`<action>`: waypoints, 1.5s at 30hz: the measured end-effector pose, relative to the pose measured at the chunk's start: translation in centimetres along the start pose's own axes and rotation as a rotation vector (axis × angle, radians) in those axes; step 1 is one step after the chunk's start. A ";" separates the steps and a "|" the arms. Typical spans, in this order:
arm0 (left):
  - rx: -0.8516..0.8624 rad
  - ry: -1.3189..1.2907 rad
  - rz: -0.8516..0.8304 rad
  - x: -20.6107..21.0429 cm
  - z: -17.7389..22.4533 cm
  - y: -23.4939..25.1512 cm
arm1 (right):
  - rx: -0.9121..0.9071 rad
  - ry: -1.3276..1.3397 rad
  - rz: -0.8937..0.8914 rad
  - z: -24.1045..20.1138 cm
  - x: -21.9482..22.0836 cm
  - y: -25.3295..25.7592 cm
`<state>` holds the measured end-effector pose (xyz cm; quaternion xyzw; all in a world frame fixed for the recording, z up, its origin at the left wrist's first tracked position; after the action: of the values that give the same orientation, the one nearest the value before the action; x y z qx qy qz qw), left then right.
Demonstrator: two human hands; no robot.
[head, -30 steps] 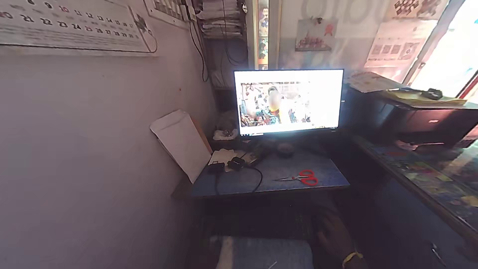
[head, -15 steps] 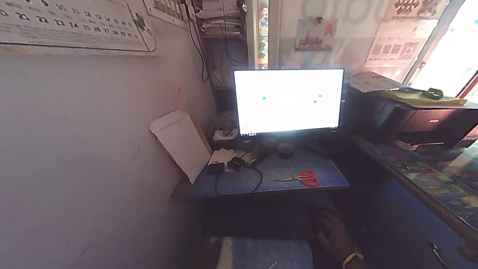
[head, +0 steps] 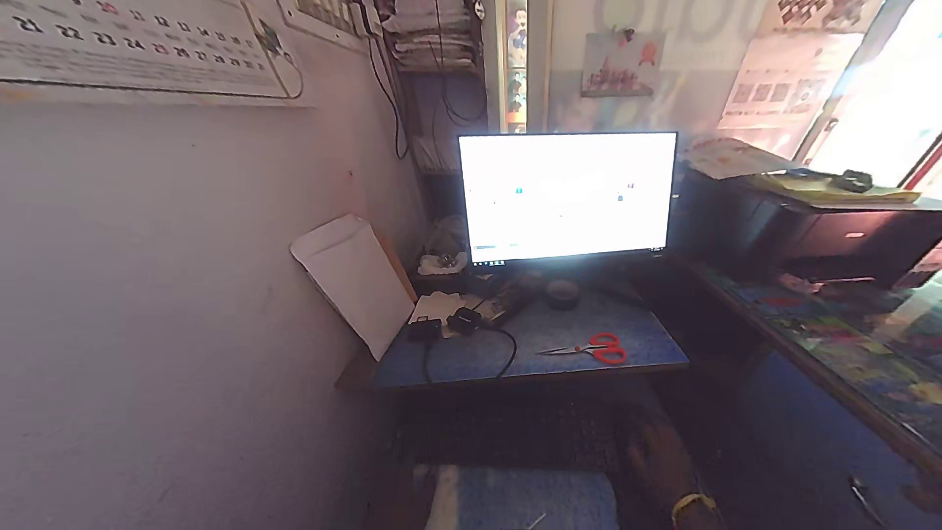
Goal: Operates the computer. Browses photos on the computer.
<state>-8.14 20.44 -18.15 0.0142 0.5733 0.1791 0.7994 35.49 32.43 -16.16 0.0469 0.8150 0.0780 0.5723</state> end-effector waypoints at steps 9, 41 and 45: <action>0.009 0.007 0.013 0.7 -0.8 0.0 | 0.046 -0.015 0.056 0.3 0.3 0.1; 0.035 -0.047 0.060 1.5 -1.7 -0.2 | 0.001 -0.001 0.063 0.5 0.5 0.3; 0.039 -0.039 0.055 1.6 -1.8 -0.1 | -0.007 -0.008 0.061 0.8 0.8 0.4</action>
<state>-9.35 20.49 -20.26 0.0491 0.5602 0.1897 0.8049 35.91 33.01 -17.11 0.0699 0.8106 0.0978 0.5731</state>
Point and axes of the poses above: each hand's wrist, its own y-axis towards the middle knuckle, its own x-axis out of the palm, z = x × y, the point moved 5 cm from there along y, towards the middle knuckle, and after that the axes turned 6 degrees about x, right-handed, at the moved point
